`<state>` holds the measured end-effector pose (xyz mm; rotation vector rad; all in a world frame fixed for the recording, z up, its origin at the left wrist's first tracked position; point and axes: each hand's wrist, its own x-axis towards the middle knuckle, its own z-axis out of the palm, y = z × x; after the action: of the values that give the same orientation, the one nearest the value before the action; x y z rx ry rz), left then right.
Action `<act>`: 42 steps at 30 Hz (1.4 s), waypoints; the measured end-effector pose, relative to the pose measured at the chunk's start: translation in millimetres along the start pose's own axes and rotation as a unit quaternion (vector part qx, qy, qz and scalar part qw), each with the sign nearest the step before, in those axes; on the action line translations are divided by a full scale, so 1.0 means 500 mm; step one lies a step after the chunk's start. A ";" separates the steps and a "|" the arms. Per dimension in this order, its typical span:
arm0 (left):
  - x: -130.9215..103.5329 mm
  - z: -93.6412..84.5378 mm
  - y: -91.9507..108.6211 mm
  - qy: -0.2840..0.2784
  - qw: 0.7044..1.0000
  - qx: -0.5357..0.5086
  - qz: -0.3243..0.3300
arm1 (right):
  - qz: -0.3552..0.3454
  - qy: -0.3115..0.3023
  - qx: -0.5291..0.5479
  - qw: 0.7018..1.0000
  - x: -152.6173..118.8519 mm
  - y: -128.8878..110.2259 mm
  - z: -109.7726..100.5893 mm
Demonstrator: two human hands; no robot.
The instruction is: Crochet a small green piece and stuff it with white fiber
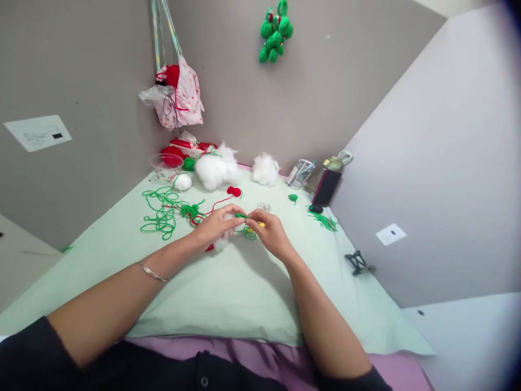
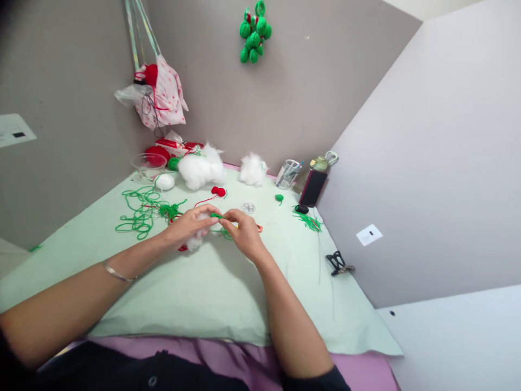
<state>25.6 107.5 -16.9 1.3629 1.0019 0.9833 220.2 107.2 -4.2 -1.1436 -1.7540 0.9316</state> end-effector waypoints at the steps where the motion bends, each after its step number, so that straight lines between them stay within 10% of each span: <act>1: -0.001 0.000 0.000 0.003 1.000 0.003 -0.002 | 0.003 -0.001 0.014 1.000 0.000 -0.002 0.000; 13: -0.001 0.003 0.001 0.006 1.000 -0.007 -0.022 | 0.051 0.028 0.140 0.988 0.005 -0.003 -0.009; 22: 0.004 -0.001 0.023 0.038 0.988 -0.147 -0.021 | 0.061 -0.127 0.093 0.986 -0.003 0.001 -0.013; 28: 0.017 -0.001 0.023 0.042 0.961 -0.274 -0.022 | 0.071 -0.324 0.140 0.933 -0.013 -0.022 0.006; 35: -0.012 0.051 0.000 -0.059 0.957 -0.285 -0.009 | 0.061 -0.145 0.230 0.960 0.003 0.003 0.025; 42: -0.008 0.027 0.003 -0.074 0.981 -0.178 0.036 | 0.075 -0.074 0.226 0.968 0.002 -0.012 0.007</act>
<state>37.3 99.7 -15.8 1.1579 0.6319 1.0416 214.7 105.7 -0.1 -0.9325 -1.4715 1.4537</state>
